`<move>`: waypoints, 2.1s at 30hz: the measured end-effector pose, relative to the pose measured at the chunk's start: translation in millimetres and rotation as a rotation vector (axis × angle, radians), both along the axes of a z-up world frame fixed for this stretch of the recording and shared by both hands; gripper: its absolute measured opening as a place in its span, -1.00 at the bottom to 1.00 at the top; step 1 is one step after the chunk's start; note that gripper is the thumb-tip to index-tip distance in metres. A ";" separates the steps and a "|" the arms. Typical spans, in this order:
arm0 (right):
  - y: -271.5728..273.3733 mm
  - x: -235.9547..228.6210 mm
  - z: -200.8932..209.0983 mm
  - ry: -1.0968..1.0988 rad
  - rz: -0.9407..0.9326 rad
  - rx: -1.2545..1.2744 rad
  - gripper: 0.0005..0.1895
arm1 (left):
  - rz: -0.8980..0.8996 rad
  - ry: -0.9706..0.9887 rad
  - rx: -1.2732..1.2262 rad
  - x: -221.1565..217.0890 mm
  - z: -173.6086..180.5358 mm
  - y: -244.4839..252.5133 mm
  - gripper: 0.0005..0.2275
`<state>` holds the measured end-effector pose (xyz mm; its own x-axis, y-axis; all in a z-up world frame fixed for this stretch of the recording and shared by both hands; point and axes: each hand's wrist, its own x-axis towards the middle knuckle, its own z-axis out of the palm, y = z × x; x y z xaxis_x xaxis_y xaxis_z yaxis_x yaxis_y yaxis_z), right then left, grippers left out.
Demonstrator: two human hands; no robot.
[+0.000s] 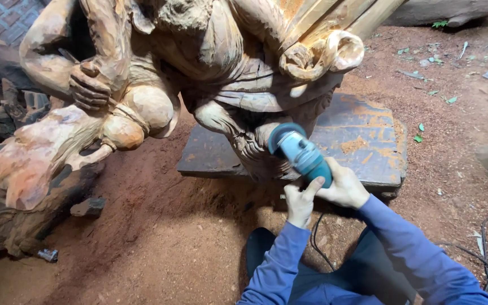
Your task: Smoothing the surface of a large wooden sculpture using an angle grinder with a sanding disc.
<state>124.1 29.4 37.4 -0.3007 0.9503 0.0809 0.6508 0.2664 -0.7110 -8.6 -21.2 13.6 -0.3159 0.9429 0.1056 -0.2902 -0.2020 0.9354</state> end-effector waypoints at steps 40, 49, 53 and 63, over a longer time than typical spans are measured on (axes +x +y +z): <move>-6.1 -47.2 -132.9 0.098 -0.198 -0.134 -0.35 | -0.231 -0.086 -0.133 -50.9 -177.0 29.0 -0.57; -0.8 -90.2 -120.4 -0.048 -0.034 0.127 -0.17 | -0.123 -0.148 -0.113 -98.5 -169.6 17.4 -0.54; -23.2 -97.3 -109.1 -0.195 -0.044 0.143 -0.16 | -0.098 -0.323 0.007 -106.1 -138.4 1.6 -0.46; -46.8 -104.3 -36.6 -0.247 -0.046 0.064 -0.13 | -0.174 -0.441 0.147 -127.7 -250.4 16.5 -0.63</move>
<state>19.8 -17.4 0.8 -0.2750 0.9589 0.0706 0.8154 0.2715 -0.5113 -136.3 -4.7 -236.8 -0.1997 0.9708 0.1330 -0.6932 -0.2359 0.6810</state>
